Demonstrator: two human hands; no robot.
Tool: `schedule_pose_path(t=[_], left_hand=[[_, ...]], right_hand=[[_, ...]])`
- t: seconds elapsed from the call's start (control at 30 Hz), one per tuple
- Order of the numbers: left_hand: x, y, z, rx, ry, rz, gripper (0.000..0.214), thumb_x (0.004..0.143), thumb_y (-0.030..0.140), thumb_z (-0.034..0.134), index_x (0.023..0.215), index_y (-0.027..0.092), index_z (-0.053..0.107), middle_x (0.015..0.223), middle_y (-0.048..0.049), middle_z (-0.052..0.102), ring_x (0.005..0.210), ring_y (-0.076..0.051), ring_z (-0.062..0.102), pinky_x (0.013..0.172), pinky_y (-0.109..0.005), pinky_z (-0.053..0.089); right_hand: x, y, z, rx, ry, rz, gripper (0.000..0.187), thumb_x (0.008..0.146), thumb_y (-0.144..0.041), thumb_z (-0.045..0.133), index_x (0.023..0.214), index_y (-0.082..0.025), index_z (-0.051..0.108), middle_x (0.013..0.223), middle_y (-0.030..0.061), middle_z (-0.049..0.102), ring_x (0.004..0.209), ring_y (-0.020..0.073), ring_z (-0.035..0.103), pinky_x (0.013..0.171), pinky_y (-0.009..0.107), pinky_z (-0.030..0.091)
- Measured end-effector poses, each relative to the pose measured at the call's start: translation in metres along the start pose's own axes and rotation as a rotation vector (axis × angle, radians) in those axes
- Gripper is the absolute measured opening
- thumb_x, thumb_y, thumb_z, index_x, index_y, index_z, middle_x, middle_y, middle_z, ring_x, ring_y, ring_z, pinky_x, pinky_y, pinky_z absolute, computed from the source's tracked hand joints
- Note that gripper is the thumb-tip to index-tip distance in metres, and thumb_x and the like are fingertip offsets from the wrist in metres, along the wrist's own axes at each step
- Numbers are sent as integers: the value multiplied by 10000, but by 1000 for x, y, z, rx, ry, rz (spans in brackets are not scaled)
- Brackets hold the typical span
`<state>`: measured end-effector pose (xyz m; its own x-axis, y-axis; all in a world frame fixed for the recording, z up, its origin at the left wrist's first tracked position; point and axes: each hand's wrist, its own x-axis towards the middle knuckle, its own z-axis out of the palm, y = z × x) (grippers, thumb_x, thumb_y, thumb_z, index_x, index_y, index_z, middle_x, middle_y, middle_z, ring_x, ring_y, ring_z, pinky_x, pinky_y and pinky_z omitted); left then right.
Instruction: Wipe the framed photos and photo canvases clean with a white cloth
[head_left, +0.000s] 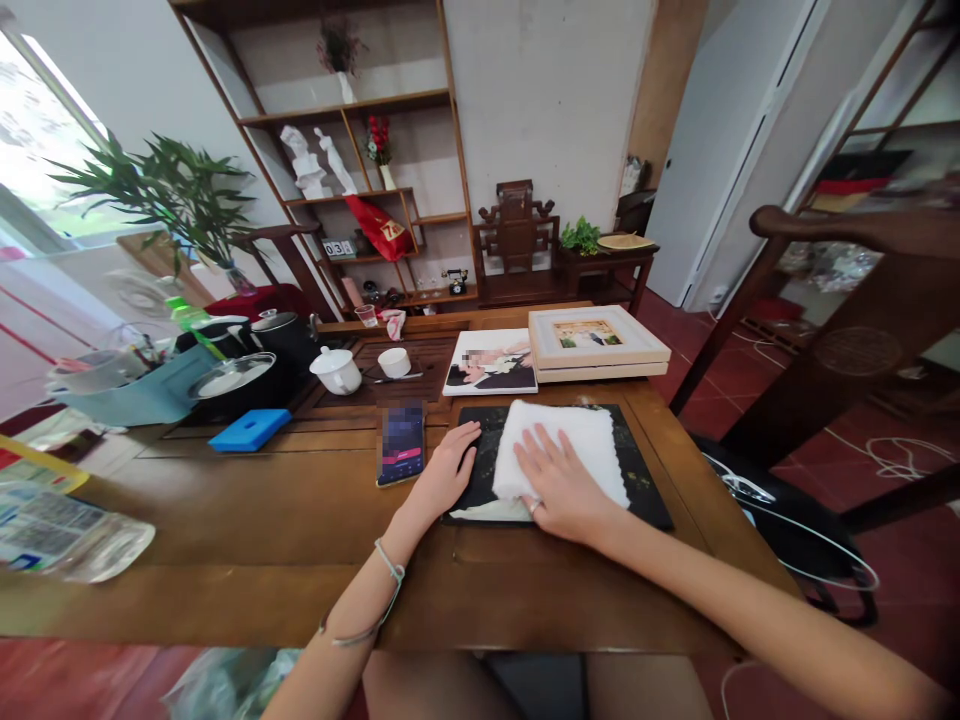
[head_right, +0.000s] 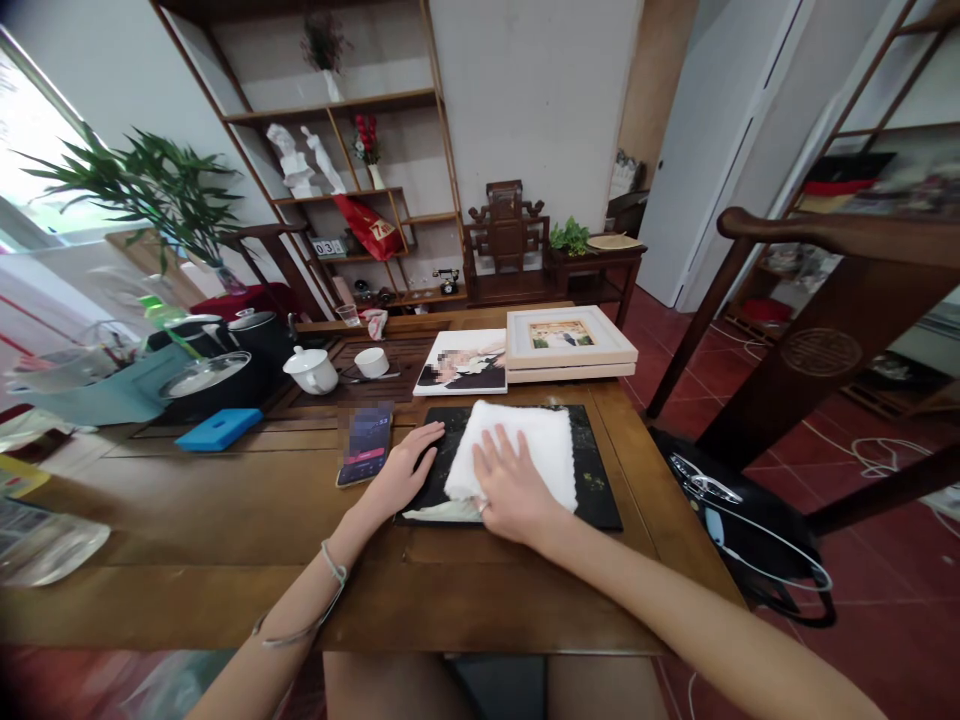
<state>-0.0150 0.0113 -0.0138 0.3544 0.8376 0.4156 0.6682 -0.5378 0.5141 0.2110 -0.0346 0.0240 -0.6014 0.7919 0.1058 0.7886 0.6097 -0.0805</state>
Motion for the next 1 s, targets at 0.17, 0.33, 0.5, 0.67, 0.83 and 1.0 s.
schedule_pose_path(t=[0.17,0.33,0.5,0.67,0.83,1.0], left_hand=[[-1,-5,-2,-59,-14,21,375,887,152,463,1237,156,598,1349,-145,568,1288,-250,508,1106,-494,394],[0,-3,-4,-66,-25,5,365,907,170,443,1236,142,599,1351,-157,565,1287,-251,508,1102,-493,394],[1,-4,-1,-30,-5,3,354,935,196,410,1223,139,607,1329,-152,587,1280,-249,517,1100,-500,394],[1,-5,-1,-61,5,-13,353,948,211,384,1208,160,619,1322,-135,594,1262,-239,533,1091,-484,412],[0,-2,-3,-63,-5,-43,353,953,209,378,1211,163,613,1341,-127,578,1269,-225,522,1102,-458,404],[0,-8,-1,-77,-4,6,347,926,191,415,1209,171,615,1323,-130,589,1259,-240,530,1091,-472,410]], right_hand=[[-26,-51,5,43,38,-287,704,869,-361,490,1438,27,346,1514,296,266,1416,459,129,1115,659,136],[-12,-40,4,77,-7,-218,670,872,-367,486,1431,-12,383,1502,260,331,1414,420,198,1129,610,170],[36,-17,-2,-31,-12,87,645,876,-302,480,1420,30,378,1480,301,338,1385,454,249,1080,645,228],[32,-53,-5,-82,-111,120,717,816,-261,561,1404,96,360,1453,369,313,1360,516,246,1032,678,281],[4,-84,-15,-57,-141,-83,715,801,-261,572,1395,88,384,1431,369,347,1356,490,288,1017,649,340],[27,-45,-28,68,-153,-67,561,803,-289,552,1286,-2,551,1331,293,526,1266,410,455,955,547,446]])
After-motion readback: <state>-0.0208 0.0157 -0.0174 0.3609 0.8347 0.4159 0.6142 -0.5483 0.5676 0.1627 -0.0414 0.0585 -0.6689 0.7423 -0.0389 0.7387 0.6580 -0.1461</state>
